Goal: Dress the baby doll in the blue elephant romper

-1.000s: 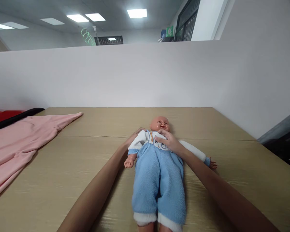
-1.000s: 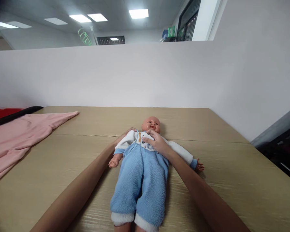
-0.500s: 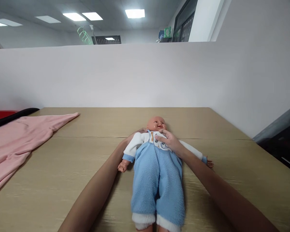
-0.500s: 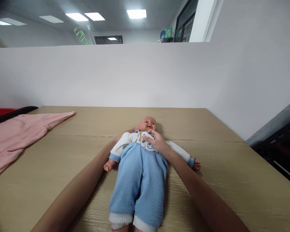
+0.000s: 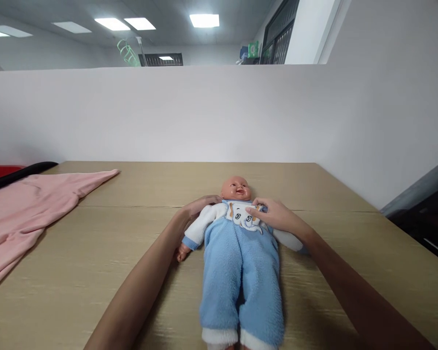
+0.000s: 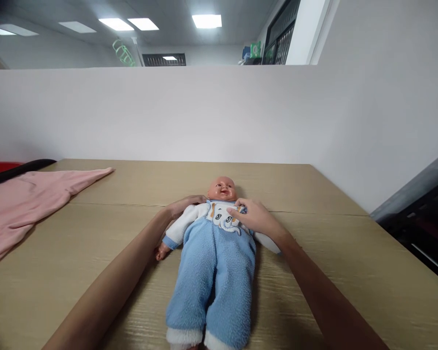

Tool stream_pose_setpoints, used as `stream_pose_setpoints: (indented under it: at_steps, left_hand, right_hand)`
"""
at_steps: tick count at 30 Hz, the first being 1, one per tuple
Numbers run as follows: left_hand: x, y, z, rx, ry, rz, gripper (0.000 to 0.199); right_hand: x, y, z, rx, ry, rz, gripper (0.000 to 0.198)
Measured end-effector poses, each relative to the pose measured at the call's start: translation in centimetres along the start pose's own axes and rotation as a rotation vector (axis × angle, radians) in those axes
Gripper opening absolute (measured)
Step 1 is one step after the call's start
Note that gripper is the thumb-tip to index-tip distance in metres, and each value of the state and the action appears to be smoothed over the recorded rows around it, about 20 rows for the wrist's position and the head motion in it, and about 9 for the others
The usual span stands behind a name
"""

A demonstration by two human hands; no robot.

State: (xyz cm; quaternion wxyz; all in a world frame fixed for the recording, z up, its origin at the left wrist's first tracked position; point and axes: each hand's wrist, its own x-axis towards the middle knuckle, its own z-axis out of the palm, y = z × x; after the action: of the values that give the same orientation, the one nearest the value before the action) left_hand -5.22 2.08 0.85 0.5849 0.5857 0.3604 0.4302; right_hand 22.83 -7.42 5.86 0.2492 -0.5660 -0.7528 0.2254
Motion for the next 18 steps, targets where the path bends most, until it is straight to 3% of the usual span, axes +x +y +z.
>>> stream_pose_setpoints:
  at_steps: [4,8,11,13,16,18]
  left_hand:
    - [0.5,0.3,-1.7,0.210,-0.128,-0.082,0.013]
    - [-0.3,1.2,-1.1,0.373,0.000,-0.004,0.012]
    - [-1.9,2.7,1.3,0.435,0.157,0.152,0.015]
    - [-3.2,3.7,3.9,0.486,0.184,0.273,0.013]
    - [-4.5,4.5,8.0,0.716,-0.010,0.539,0.011]
    - [-4.5,4.3,10.3,0.830,-0.102,0.604,0.013]
  right_hand:
    - [-0.7,0.7,0.6,0.018,0.002,-0.015,0.032]
    - [-3.0,2.3,0.5,-0.044,0.155,-0.061,0.034]
    - [-6.0,4.9,0.2,-0.108,0.238,-0.075,0.035]
    - [-8.3,7.1,-0.1,-0.158,0.267,-0.064,0.041]
    - [-11.5,9.8,-0.4,-0.196,0.239,-0.042,0.057]
    - [-13.0,10.9,-0.5,-0.185,0.202,-0.033,0.063]
